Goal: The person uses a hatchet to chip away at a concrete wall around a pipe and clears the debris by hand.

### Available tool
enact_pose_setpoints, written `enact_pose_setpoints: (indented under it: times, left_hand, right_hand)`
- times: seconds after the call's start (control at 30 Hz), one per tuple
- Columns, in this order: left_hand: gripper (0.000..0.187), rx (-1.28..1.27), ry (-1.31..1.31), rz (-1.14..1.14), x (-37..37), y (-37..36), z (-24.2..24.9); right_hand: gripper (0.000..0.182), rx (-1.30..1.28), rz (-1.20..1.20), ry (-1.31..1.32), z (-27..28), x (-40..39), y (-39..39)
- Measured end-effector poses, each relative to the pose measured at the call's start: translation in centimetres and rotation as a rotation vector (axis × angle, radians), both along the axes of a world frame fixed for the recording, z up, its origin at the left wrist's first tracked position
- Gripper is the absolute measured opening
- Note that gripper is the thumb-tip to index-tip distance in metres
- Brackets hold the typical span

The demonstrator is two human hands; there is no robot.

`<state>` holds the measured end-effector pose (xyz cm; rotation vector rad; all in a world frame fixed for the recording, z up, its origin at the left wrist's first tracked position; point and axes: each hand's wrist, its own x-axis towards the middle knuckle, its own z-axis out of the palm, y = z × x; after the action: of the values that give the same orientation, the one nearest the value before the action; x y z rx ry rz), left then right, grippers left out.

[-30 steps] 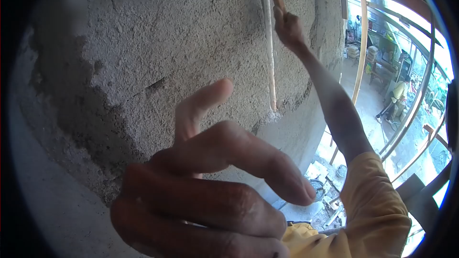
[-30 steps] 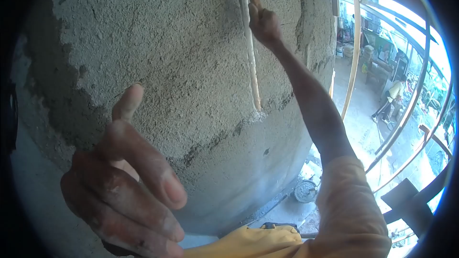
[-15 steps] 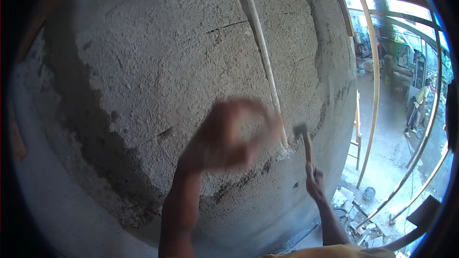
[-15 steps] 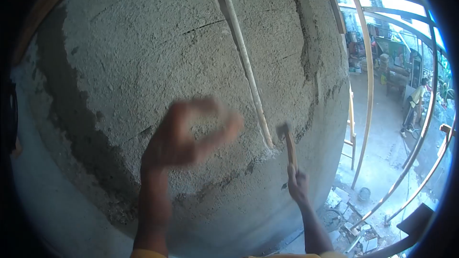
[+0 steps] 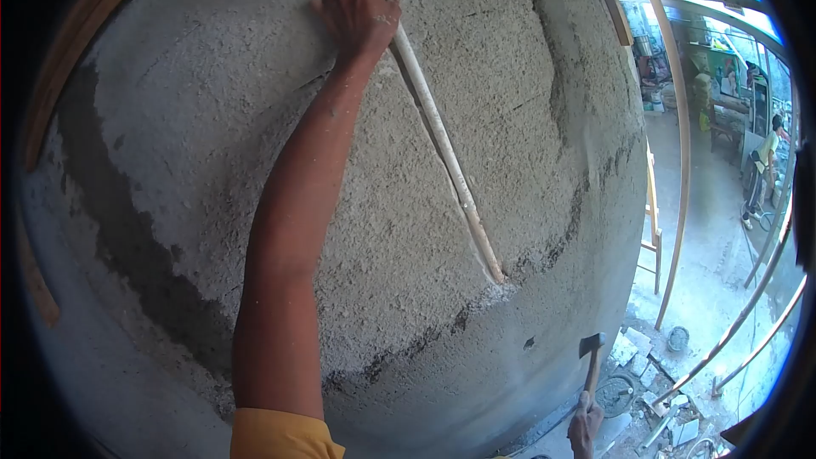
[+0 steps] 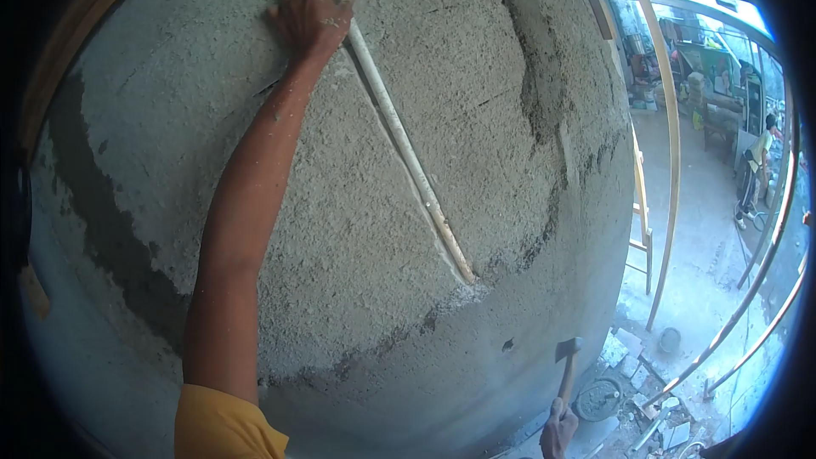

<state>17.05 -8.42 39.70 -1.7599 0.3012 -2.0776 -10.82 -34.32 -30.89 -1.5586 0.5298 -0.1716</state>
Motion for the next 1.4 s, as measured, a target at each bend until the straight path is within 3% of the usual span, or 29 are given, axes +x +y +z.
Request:
enact_pose_setpoints:
  times: [0.17, 0.43, 0.47, 0.53, 0.6, 0.67, 0.7, 0.73, 0.77, 0.8, 0.83, 0.9, 1.03, 1.2, 1.27, 1.3, 1.33, 1.37, 1.4]
  left_hand:
    - [0.025, -0.023, 0.083, 0.091, -0.1, -0.8, -0.7]
    - [0.029, -0.141, 0.347, 0.295, -2.5, -2.5, 1.0]
    - [0.032, -0.167, 0.399, 0.212, -3.1, -2.5, 0.5]
    - [0.036, -0.221, 0.499, 0.046, -5.1, -2.3, -1.6]
    - [0.041, -0.134, 0.584, -0.367, -8.3, -1.9, -7.8]
    - [0.032, -0.279, 1.231, -0.263, -18.0, -4.7, -13.0]
    - [0.029, -0.021, 1.375, -0.634, -18.1, -2.5, -17.7]
    - [0.024, -0.041, 1.69, -0.867, -21.1, -2.2, -21.8]
    - [0.019, 0.103, 2.017, -1.115, -23.4, -1.7, -25.5]
    - [0.012, 0.05, 2.234, -0.914, -27.8, -3.2, -27.3]
    - [0.019, 0.043, 2.237, -1.424, -30.2, -3.8, -30.4]
    - [0.01, 0.137, 2.381, -1.712, -34.1, -5.2, -32.2]
    - [0.015, -0.142, 2.182, -1.704, -37.1, -3.3, -31.2]
    - [0.022, -0.638, 1.847, -1.679, -40.8, -0.9, -31.4]
    - [0.014, -0.785, 1.395, -2.126, -39.9, -0.2, -32.7]
    - [0.018, -0.762, 0.977, -2.108, -40.0, -2.4, -31.3]
    - [0.017, -0.697, 1.154, -2.044, -39.9, -0.6, -29.7]
    - [0.016, -0.517, 1.159, -2.038, -39.4, 0.1, -28.2]
    - [0.016, -0.64, 1.124, -2.025, -39.5, 0.0, -28.3]
  right_hand:
    - [0.052, -0.073, -0.064, -0.068, 0.5, 2.7, -2.3]
    - [0.055, 0.023, -0.015, -0.138, -0.3, 4.4, -2.6]
    - [0.056, -0.081, -0.011, -0.207, 2.0, 5.0, -2.0]
    - [0.055, 0.088, 0.149, -0.174, 6.5, 6.9, -1.2]
    - [0.053, 0.209, 0.261, -0.326, 12.5, 9.8, -0.3]
    - [0.05, 0.153, 0.34, -0.558, 18.8, 12.7, 0.3]
    - [0.049, 0.151, 0.382, -0.689, 21.8, 14.6, 0.7]
    - [0.049, 0.044, 0.389, -0.806, 25.4, 16.0, 0.9]
    - [0.051, 0.036, 0.38, -0.933, 29.5, 16.9, 1.4]
    - [0.053, 0.042, 0.405, -0.981, 32.8, 18.1, 1.6]
    - [0.055, 0.051, 0.435, -1.027, 35.6, 19.0, 2.0]
    - [0.061, 0.086, 0.5, -1.048, 41.5, 18.2, 2.9]
    - [0.064, 0.133, 0.492, -0.975, 45.8, 17.6, 5.9]
    - [0.062, 0.13, 0.533, -1.043, 45.8, 17.3, 9.0]
    - [0.063, 0.024, 0.56, -1.296, 45.4, 16.7, 10.1]
    - [0.066, -0.107, 0.584, -1.418, 43.5, 21.1, 10.1]
    - [0.07, 0.083, 0.608, -1.273, 43.5, 19.5, 11.0]
    - [0.067, 0.037, 0.725, -1.312, 43.5, 19.2, 10.9]
    - [0.062, -0.015, 0.852, -1.564, 43.1, 20.7, 10.9]
